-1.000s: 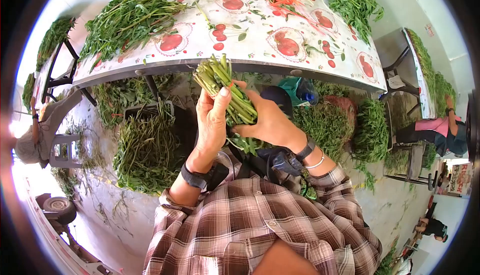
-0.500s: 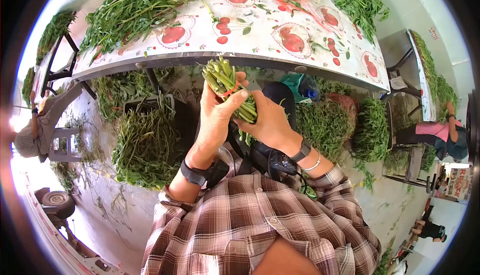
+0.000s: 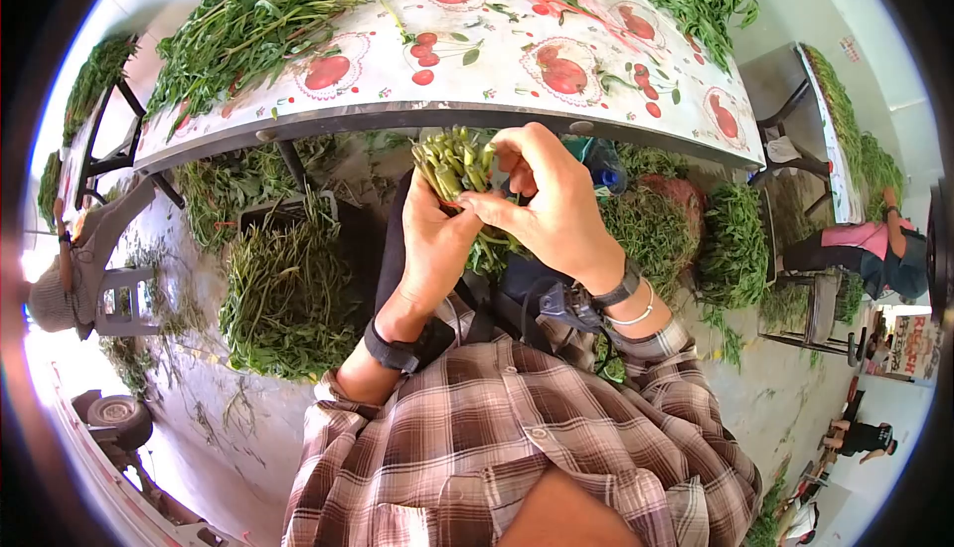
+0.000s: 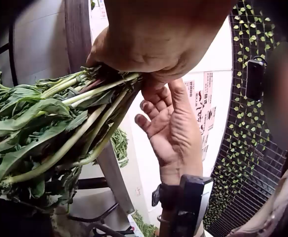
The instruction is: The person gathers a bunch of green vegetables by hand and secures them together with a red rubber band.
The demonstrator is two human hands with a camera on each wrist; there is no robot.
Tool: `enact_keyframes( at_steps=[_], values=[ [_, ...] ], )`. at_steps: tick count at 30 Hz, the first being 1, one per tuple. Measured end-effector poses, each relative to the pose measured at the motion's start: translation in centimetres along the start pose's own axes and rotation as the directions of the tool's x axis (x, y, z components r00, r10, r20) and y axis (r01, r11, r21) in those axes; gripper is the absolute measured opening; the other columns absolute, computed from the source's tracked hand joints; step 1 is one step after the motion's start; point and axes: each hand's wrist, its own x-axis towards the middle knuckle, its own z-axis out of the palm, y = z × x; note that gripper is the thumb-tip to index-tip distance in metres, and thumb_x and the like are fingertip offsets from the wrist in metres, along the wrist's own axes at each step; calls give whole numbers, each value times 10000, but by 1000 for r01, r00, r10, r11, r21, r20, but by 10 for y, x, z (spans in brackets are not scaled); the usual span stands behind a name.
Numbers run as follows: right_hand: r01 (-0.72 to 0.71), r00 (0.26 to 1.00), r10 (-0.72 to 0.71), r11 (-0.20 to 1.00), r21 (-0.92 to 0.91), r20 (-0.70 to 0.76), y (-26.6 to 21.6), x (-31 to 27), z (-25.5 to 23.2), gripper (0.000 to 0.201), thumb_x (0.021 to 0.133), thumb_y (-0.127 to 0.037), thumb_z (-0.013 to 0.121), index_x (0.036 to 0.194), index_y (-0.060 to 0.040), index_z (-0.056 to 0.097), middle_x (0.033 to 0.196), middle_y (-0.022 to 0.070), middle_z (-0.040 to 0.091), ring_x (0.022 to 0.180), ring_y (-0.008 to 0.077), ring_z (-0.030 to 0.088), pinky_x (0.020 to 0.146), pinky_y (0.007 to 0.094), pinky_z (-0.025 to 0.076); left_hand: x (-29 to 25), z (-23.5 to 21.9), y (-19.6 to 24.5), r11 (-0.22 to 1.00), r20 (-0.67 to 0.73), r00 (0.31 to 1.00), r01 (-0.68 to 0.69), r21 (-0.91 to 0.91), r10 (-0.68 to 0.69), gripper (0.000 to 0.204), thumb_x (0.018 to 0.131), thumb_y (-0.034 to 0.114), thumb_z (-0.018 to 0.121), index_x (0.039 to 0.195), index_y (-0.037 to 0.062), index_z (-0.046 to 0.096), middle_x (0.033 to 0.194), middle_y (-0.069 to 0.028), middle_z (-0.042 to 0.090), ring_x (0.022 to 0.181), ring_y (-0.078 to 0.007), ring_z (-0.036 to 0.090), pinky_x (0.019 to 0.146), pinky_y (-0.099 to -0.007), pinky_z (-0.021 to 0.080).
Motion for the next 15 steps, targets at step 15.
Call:
enact_keyframes(
  at_steps=[15],
  values=[
    [-32,999,24,940,340,27,8,-1,-6,185,814,-32,678,969,9,585,835,49,616,720,82,585,633,235,480,-3,2,13,987,135,989,82,-137,-63,431,817,92,738,1156,23,481,1062,-29,594,955,-88,560,836,-256,477]
  ],
)
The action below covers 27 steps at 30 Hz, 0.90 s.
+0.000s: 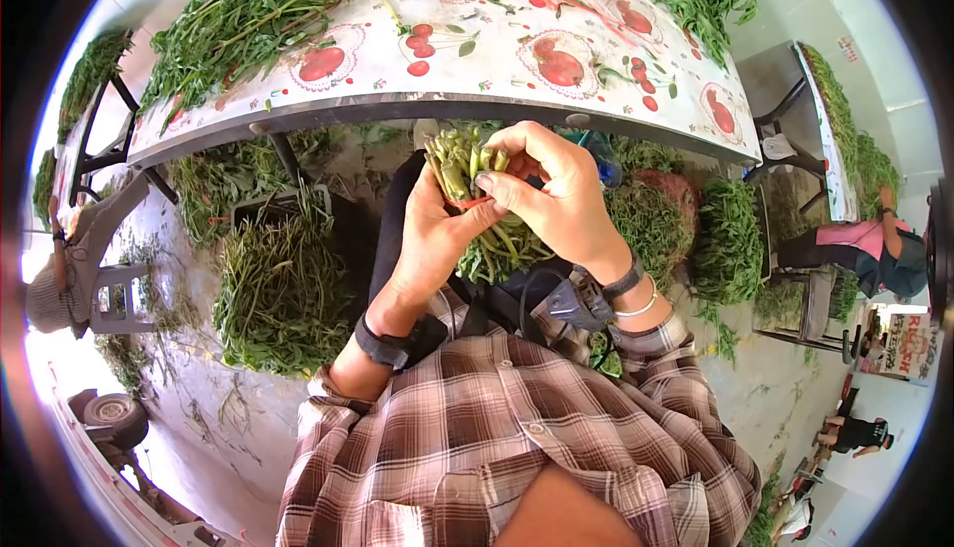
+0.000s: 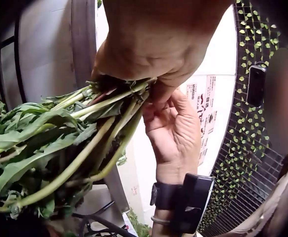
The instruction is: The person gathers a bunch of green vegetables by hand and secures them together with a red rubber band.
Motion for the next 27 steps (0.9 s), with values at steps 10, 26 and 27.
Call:
enact_keyframes(
  at_steps=[10,26,27],
  values=[
    [-130,979,111,986,100,172,13,3,-9,138,820,-52,688,900,-30,578,734,-27,527,656,41,461,581,215,409,1,-7,3,988,96,989,105,111,-116,520,761,26,727,1216,9,475,1058,-27,575,965,-97,542,854,-264,454],
    [370,926,-337,896,-245,170,8,4,-6,373,778,-150,706,1134,-49,654,1188,93,603,1118,277,535,972,365,420,-2,-5,-8,997,118,992,39,67,-46,394,843,178,726,1136,23,514,953,30,555,844,-42,490,738,-209,443],
    [408,911,-369,866,-287,182,7,5,-7,372,755,-111,713,1121,-69,663,1187,76,612,1124,268,533,963,360,435,-3,-2,-6,998,104,994,28,62,-35,385,833,167,736,1114,25,516,930,36,556,835,-38,494,727,-203,448]
  ],
)
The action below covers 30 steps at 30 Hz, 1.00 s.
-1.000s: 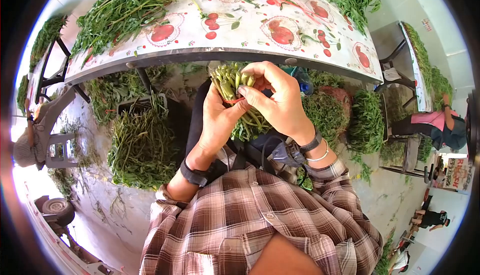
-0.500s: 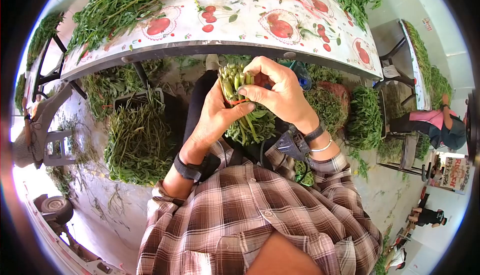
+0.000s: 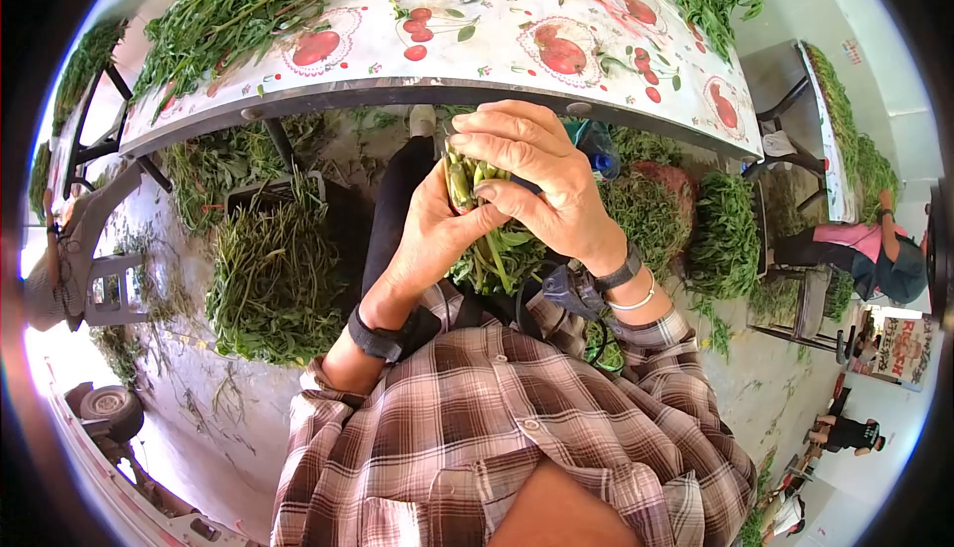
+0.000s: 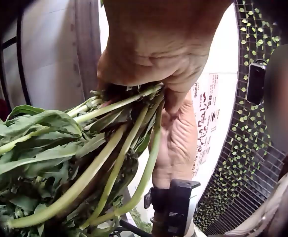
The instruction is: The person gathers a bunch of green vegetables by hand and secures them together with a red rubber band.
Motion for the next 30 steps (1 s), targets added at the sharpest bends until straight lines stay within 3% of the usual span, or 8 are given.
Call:
enact_keyframes(
  at_steps=[2,7,17,21,23,25,28,30],
  values=[
    [38,999,-38,998,-51,9,1,0,-1,380,731,-71,721,1108,-88,672,1185,58,622,1130,259,530,954,354,451,-1,3,4,1000,6,1000,12,-19,-12,383,831,165,738,1111,26,517,929,35,558,834,-36,496,726,-204,451],
    [14,998,-17,998,62,58,2,-1,-4,297,775,-89,700,1071,-86,678,1189,53,631,1182,266,506,984,364,432,-2,5,3,999,5,1000,21,-28,-20,360,823,147,738,1089,30,525,921,39,560,833,-31,501,722,-206,456],
    [-2,995,-8,995,96,99,14,-12,-5,255,844,-152,646,1092,-93,671,1241,76,599,1218,274,474,1009,382,401,-5,9,0,987,31,993,118,-108,-115,319,817,117,734,1064,41,549,920,42,569,825,-33,513,734,-209,454],
    [-91,995,75,960,266,72,14,-16,0,359,877,-224,624,1202,-73,612,1303,109,546,1211,258,485,1012,370,382,-2,5,-4,980,-17,997,77,-186,-81,302,828,103,726,1074,43,561,945,33,596,855,-42,535,758,-212,457],
    [-273,945,326,805,527,-9,6,-17,5,489,882,-273,640,1304,-59,516,1322,90,531,1193,218,494,1006,363,383,1,-3,1,978,-9,997,79,-195,-82,313,834,112,716,1099,30,571,960,-10,640,891,-80,575,827,-261,468],
    [-351,929,362,811,468,69,11,-23,3,619,863,-302,680,1369,-55,422,1322,67,523,1177,182,502,996,351,388,2,-3,11,976,-52,998,28,-215,-40,358,834,129,717,1145,24,573,957,-22,641,909,-91,576,847,-266,462],
    [-493,869,414,679,544,270,8,-25,11,717,782,-256,769,1363,-59,399,1259,77,557,1139,190,547,939,330,434,2,-7,2,974,-124,992,-35,-225,7,404,824,110,726,1184,20,567,1009,-18,626,937,-96,568,852,-261,459],
    [-472,882,407,741,478,239,5,-24,18,732,763,-242,780,1360,-55,399,1233,100,568,1132,205,558,927,331,442,3,-5,0,959,-161,987,-66,-274,22,427,820,93,729,1204,28,553,1046,0,601,939,-92,562,851,-257,456]
  ],
)
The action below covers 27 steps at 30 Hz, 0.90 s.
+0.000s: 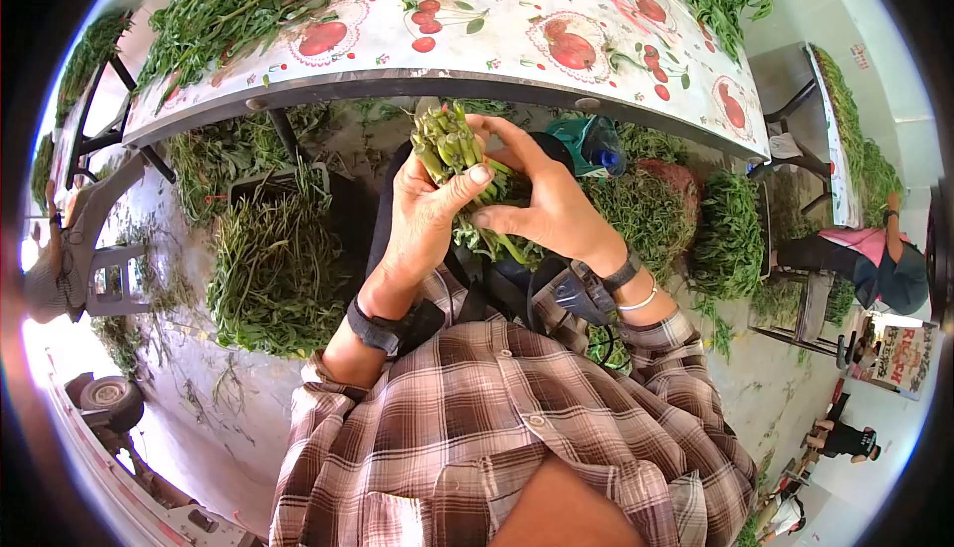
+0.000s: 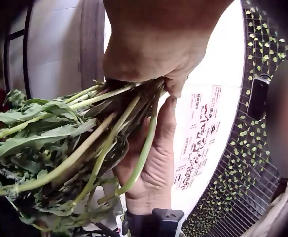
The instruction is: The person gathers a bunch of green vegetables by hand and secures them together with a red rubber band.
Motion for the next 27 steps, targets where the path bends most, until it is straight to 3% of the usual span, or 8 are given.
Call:
enact_keyframes(
  at_steps=[5,7,9,12,19,22,25,27],
  values=[
    [-43,998,52,954,-295,23,7,-1,6,717,730,-263,762,1328,-48,428,1168,202,580,1075,344,576,905,383,454,-1,-5,-4,997,-7,998,70,42,-69,501,811,133,748,1235,25,505,1085,-16,585,938,-104,565,863,-259,458],
    [-45,997,65,939,-340,46,10,-1,4,606,729,-297,738,1224,-32,512,1107,196,596,1021,368,572,873,407,462,2,-6,4,976,51,997,49,214,-61,558,799,146,758,1259,13,472,1170,-54,547,966,-121,567,890,-272,461],
    [-5,1000,18,894,-449,24,6,-1,3,507,720,-297,731,1116,-26,567,1028,183,605,969,369,571,835,419,467,1,-5,14,980,63,989,120,160,-131,642,784,126,766,1313,-4,425,1229,-87,506,1025,-144,560,927,-300,458],
    [-73,997,62,852,-518,-38,8,-4,3,463,712,-300,729,1058,-27,590,991,180,608,948,371,569,819,424,468,2,-8,17,982,40,999,-11,189,3,697,761,155,776,1337,-33,431,1226,-98,551,1130,-182,532,1009,-328,403],
    [-103,994,108,824,-558,-23,4,-5,6,433,702,-303,738,990,-15,589,928,173,611,916,374,572,785,439,472,2,-12,23,957,59,997,32,287,-51,608,785,76,757,1299,-35,452,1165,-103,564,1060,-159,560,943,-298,457],
    [-19,1000,13,836,-548,-16,8,-5,6,411,703,-284,739,957,-3,579,918,182,609,888,380,575,766,439,473,1,-14,20,964,51,998,27,264,-42,575,794,71,746,1286,-31,465,1159,-92,575,1060,-154,561,941,-293,454],
    [-19,999,30,895,-446,18,9,-5,6,399,708,-263,738,953,-4,559,912,199,603,872,394,575,748,439,471,3,-20,17,975,86,996,6,222,-26,561,800,75,742,1280,-26,471,1163,-85,579,1056,-154,565,941,-293,453],
    [-161,984,176,903,-398,2,8,-6,10,411,720,-253,731,977,-14,518,885,211,594,870,405,573,732,446,467,3,-23,16,980,86,993,59,191,-76,578,792,91,751,1286,-23,473,1190,-88,567,1079,-154,553,954,-299,444]
  ],
)
